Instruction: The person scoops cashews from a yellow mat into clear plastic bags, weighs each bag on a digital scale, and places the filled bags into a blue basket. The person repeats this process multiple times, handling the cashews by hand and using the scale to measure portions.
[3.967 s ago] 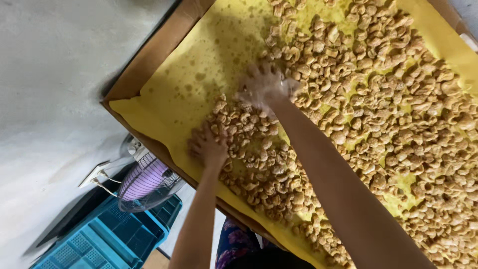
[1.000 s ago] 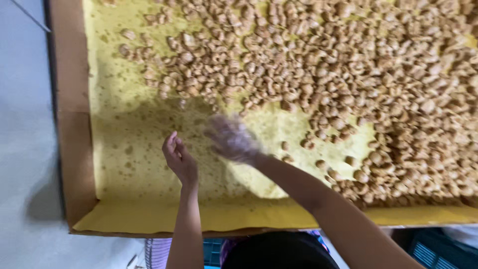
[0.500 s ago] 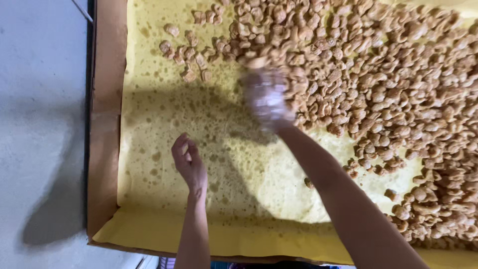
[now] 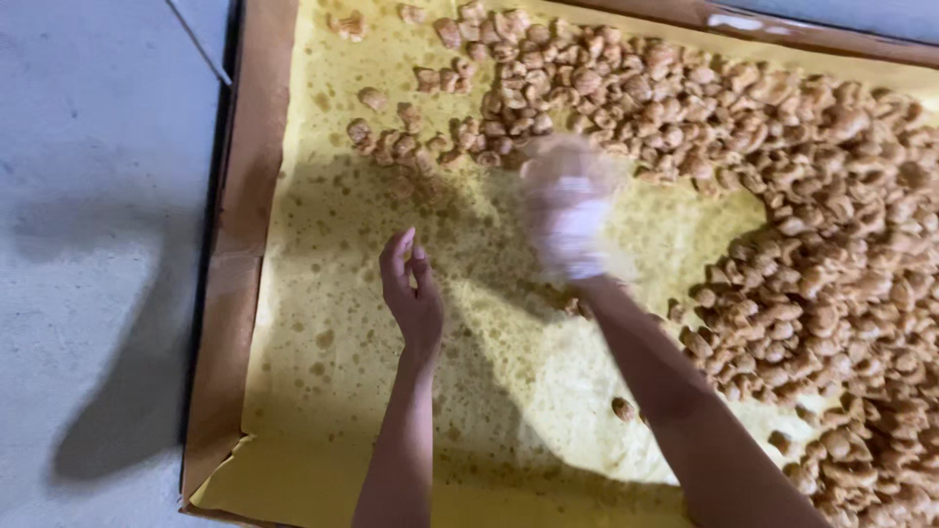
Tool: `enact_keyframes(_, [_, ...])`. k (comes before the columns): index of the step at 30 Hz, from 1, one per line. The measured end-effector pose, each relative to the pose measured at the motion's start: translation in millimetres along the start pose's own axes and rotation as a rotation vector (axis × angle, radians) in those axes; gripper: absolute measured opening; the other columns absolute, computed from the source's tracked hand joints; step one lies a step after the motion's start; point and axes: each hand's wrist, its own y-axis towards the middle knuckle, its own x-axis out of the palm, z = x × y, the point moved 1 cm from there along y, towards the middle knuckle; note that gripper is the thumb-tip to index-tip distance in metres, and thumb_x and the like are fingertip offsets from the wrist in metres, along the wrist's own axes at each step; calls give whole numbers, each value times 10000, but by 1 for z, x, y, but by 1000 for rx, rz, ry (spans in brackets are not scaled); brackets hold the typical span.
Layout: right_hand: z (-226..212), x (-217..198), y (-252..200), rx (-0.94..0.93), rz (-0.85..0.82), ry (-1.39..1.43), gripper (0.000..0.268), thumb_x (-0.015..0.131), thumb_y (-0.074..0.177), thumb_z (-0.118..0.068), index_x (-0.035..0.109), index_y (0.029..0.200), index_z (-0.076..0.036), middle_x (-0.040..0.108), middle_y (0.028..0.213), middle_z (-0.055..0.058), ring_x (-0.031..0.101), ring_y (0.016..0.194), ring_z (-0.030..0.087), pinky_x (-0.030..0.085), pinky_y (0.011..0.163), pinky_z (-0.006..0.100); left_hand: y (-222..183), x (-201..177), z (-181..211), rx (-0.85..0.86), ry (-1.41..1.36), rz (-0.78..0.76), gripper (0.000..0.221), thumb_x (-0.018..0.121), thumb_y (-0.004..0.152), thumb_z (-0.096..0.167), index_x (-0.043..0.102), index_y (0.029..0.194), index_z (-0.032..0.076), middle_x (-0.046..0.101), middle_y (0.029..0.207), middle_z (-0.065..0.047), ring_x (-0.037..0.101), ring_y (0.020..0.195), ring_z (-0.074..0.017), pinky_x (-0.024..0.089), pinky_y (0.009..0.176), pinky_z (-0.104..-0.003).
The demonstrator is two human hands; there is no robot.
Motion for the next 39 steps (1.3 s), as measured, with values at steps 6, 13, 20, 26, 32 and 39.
enact_keyframes(6, [-254, 110, 86, -681, -388, -349, 652, 519, 939, -295, 409, 1558, -124, 269, 1663, 149, 175, 1541, 356, 137, 1198, 673, 49, -10, -13, 4, 50, 66, 305, 496, 1137, 116, 576, 1425, 59, 569, 1488, -124, 587, 1363, -249, 474, 1121, -371])
enact_keyframes(13, [-116, 146, 110, -256, -235, -182, 620, 670, 899, -166, 500, 1491, -234, 327, 1581, 145, 247, 1474, 363, 236, 1160, 652, 66, -6, -23, 4, 23, 34, 321, 504, 1124, 175, 567, 1422, 73, 538, 1505, -124, 575, 1346, -241, 522, 1020, -325])
enact_keyframes(20, [156, 6, 53, 181, -302, -495, 320, 577, 1093, -391, 552, 1405, -321, 380, 1624, 45, 285, 1600, 250, 210, 1270, 632, 76, 38, -14, 41, -57, 2, 322, 543, 1116, 198, 593, 1410, 78, 554, 1492, -135, 566, 1366, -254, 538, 1009, -337])
enact_keyframes(26, [147, -16, 69, 379, -321, -528, 372, 539, 1083, -399, 493, 1440, -306, 326, 1636, 54, 253, 1595, 266, 194, 1256, 639, 57, 47, -17, 17, -81, 5, 317, 543, 1108, 222, 590, 1385, 75, 587, 1447, -125, 613, 1297, -236, 559, 973, -345])
enact_keyframes(32, [-110, 109, 152, -336, -391, 4, 425, 501, 1072, -407, 433, 1476, -291, 272, 1649, 64, 221, 1589, 281, 178, 1242, 646, 34, 21, -33, -118, -149, 22, 319, 544, 1090, 164, 542, 1392, 64, 574, 1419, -131, 599, 1303, -257, 576, 1029, -395])
enact_keyframes(39, [-194, 182, 204, -426, -603, -168, 488, 457, 1060, -417, 364, 1517, -274, 209, 1663, 75, 184, 1582, 299, 159, 1226, 654, 11, -8, -49, -150, -6, -16, 324, 564, 1080, 128, 525, 1393, 52, 600, 1403, -137, 612, 1298, -264, 555, 1058, -410])
